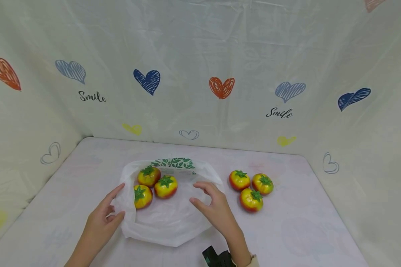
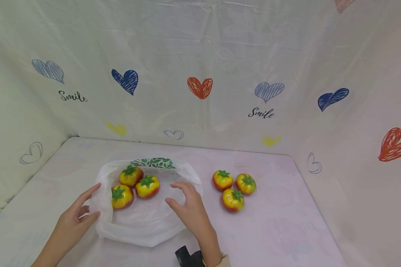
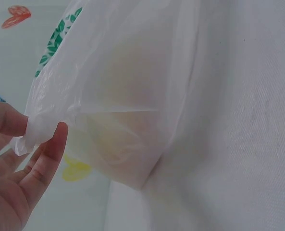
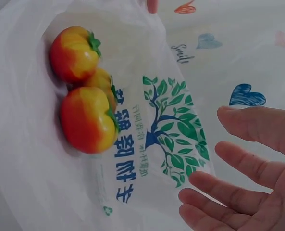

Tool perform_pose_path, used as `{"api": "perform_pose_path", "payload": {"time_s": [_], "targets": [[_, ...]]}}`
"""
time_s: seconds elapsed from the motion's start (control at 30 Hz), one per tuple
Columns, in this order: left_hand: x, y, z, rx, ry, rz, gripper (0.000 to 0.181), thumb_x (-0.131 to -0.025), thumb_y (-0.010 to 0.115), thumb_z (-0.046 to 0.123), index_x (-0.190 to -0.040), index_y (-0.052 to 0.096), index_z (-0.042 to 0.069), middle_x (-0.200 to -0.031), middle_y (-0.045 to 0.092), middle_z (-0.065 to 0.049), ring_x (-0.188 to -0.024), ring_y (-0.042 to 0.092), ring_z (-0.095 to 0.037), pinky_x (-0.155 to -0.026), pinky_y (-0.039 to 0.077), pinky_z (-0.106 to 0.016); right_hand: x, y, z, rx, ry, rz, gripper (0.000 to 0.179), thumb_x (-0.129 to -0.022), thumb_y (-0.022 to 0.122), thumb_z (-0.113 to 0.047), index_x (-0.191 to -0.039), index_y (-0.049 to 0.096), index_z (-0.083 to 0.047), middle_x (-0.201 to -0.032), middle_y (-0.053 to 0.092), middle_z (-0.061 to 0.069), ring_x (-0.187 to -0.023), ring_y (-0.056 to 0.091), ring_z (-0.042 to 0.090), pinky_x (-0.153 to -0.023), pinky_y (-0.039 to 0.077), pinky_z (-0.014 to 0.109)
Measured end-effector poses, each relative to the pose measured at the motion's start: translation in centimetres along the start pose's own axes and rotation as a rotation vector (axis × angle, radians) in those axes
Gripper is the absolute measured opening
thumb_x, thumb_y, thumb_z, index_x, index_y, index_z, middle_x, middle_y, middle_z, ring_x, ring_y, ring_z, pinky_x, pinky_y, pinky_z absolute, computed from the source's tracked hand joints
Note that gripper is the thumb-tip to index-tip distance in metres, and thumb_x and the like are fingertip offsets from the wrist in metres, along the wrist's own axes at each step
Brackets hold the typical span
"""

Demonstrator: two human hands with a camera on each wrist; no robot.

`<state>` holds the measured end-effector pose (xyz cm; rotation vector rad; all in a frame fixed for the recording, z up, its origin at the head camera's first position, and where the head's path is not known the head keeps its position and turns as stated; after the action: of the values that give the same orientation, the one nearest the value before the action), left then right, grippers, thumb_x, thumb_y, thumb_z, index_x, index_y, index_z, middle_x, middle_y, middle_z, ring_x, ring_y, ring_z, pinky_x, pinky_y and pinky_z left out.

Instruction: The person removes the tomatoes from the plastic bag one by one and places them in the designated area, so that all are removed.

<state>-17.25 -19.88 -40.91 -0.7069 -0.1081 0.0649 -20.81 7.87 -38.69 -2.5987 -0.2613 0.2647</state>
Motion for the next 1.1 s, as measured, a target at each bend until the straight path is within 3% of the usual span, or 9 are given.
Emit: {"api": "perform_pose_path", "payload": {"time_s": [0.43,0.9,1.1], "targets": [[0.1,-0.1,0.3,0.017,0.03,0.018,0.076,-0.084,0.059,0.002,-0.148,0.023,0.022,-0.147,0.032,-0.016,-0.097,0.054,-0.026,-0.074,0.055,-0.025,-1.9,1.9,0.3,-0.004,0.031,-0.124,0.048,-0.086,0.065,-0.031,-0.127,0.053,-0.01,-0.13,0.052,0.01,-0.118,0.048,0.033,-0.097,0.042,0.053],[0.1,-0.2,0.2,0.004,0.026,0.015,0.075,-0.084,0.059,0.003,-0.148,0.024,0.021,-0.146,0.033,-0.016,-0.095,0.054,-0.025,-0.072,0.054,-0.021,-3.5,3.9,0.7,-0.021,0.057,-0.189,0.051,-0.085,0.066,-0.024,-0.131,0.051,-0.007,-0.133,0.05,0.013,-0.119,0.048,0.035,-0.098,0.042,0.05],[0.2,-0.4,0.3,0.009,0.077,0.039,0.075,-0.083,0.061,-0.001,-0.147,0.027,0.018,-0.143,0.035,-0.02,-0.095,0.056,-0.027,-0.071,0.053,-0.021,-4.5,4.9,0.6,-0.019,0.026,-0.214,0.052,-0.086,0.065,-0.025,-0.131,0.05,-0.004,-0.133,0.05,0.012,-0.121,0.047,0.033,-0.099,0.043,0.047]]}}
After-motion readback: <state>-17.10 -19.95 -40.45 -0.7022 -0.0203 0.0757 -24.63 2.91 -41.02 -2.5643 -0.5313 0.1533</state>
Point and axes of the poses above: each hand's wrist, its own x-axis away from the middle knuckle, its own y-axis out of the palm, z = x × y, the point moved 7 cm from there along -x, towards the middle knuckle
